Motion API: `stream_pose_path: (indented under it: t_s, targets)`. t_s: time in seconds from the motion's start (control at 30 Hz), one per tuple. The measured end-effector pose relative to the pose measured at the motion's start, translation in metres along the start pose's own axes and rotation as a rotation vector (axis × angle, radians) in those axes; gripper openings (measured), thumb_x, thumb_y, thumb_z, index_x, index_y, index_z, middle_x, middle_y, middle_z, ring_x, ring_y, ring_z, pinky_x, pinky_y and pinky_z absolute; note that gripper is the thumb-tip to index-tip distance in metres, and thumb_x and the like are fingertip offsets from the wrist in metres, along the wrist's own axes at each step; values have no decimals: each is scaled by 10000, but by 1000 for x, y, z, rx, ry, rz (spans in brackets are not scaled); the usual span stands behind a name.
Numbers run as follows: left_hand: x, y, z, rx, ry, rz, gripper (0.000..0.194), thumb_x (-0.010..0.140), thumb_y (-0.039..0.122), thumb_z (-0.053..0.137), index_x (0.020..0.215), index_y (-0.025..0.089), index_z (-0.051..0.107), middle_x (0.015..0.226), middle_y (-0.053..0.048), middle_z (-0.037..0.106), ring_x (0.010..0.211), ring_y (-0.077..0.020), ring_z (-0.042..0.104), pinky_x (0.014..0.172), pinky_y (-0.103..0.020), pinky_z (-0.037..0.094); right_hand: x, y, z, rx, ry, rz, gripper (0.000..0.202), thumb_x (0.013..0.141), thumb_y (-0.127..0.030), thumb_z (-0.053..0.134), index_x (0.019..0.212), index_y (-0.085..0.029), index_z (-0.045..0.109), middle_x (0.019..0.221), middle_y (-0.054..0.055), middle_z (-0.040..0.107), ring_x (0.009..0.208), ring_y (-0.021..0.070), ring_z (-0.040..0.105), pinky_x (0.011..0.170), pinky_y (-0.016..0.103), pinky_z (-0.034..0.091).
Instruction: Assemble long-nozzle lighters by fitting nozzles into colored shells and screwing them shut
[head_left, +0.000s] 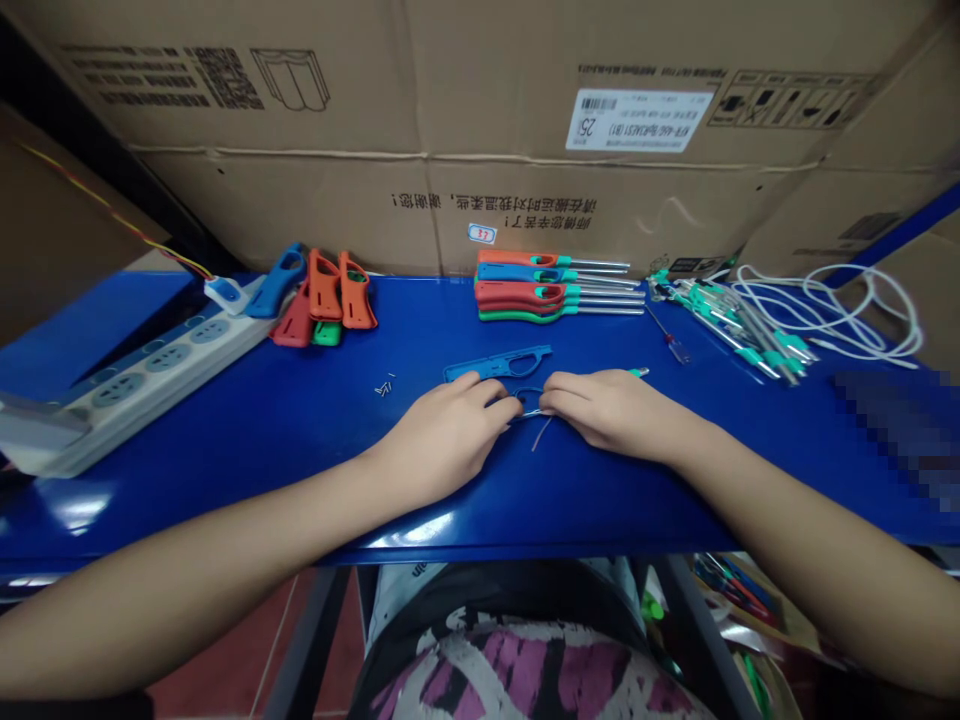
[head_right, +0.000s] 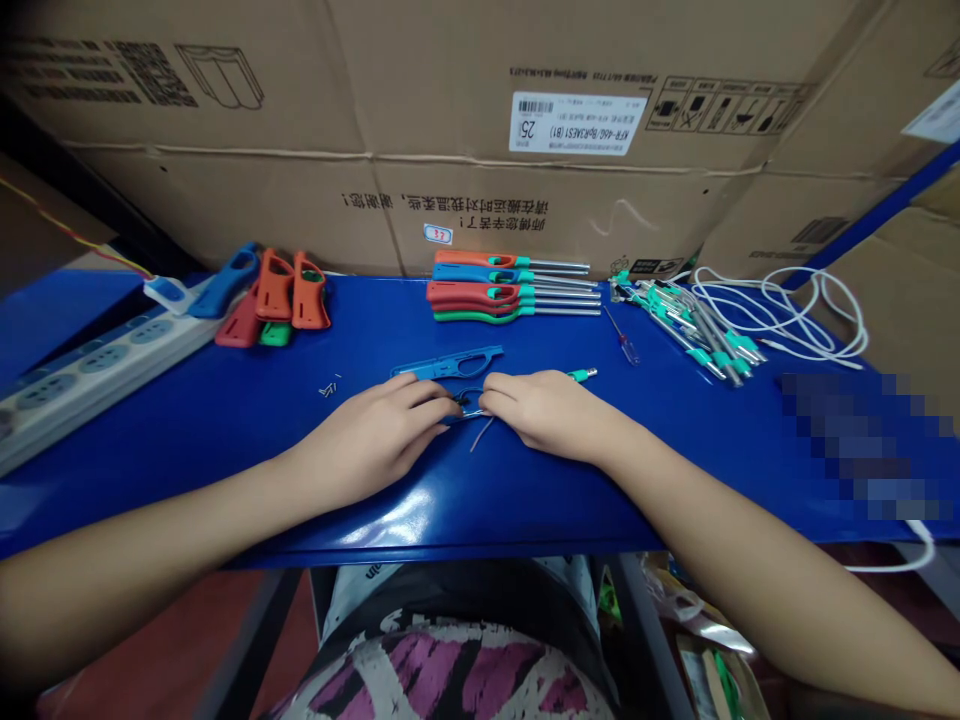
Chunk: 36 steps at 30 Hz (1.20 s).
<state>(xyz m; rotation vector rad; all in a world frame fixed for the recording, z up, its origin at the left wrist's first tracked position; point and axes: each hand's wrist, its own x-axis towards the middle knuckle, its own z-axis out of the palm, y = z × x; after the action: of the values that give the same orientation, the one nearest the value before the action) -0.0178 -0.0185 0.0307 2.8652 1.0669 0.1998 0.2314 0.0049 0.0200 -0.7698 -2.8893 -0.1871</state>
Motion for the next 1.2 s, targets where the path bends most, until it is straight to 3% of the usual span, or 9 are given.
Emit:
stream_pose_path:
  t_s: [0.23,0.37,0.47,0.6,0.73,1.2]
  targets:
    - [0,-2,0,7,12,22,270,1010,152,433,1193,160,631,1114,-99,650,1048,-246,579,955,-406,514,1,-1,4,-27,-78,8,249,926,-67,404,1075,-158,582,1006,94,644,741,184,555,603,286,381]
    - [0,-2,0,9,11,21,268,1010,156,433,1195,157,626,1116,-104,650,1068,-248,578,957,-405,511,1,0,7,16,-53,10,255,905,-54,411,1074,-156,572,1024,102,640,811,195,579,613,281,417]
    - [1,-2,0,19,11,20,273,1007,153,432,1202,160,624,1117,-102,649,1058,-246,578,949,-402,511,0,1,8,87,-6,26,225,964,-97,392,1057,-161,586,1002,97,645,809,194,590,622,286,442]
    - [0,-2,0,44,7,26,289,1004,141,435,1213,173,633,1117,-96,650,1038,-240,580,940,-394,512,1,3,7,298,72,91,196,1037,-235,416,1033,-186,606,990,78,656,866,185,625,732,293,495]
    - [-1,-1,0,70,18,44,300,995,138,463,1227,191,646,1149,-94,650,1057,-244,582,936,-381,516,3,5,7,427,88,147,161,1026,-255,466,1008,-195,614,970,68,655,894,184,632,799,305,506]
    - [-1,-1,-3,84,18,48,305,986,143,499,1202,212,703,1116,-102,675,1069,-258,610,922,-395,546,-1,4,1,487,115,125,147,969,-233,535,996,-193,674,1014,77,665,886,177,641,786,300,519]
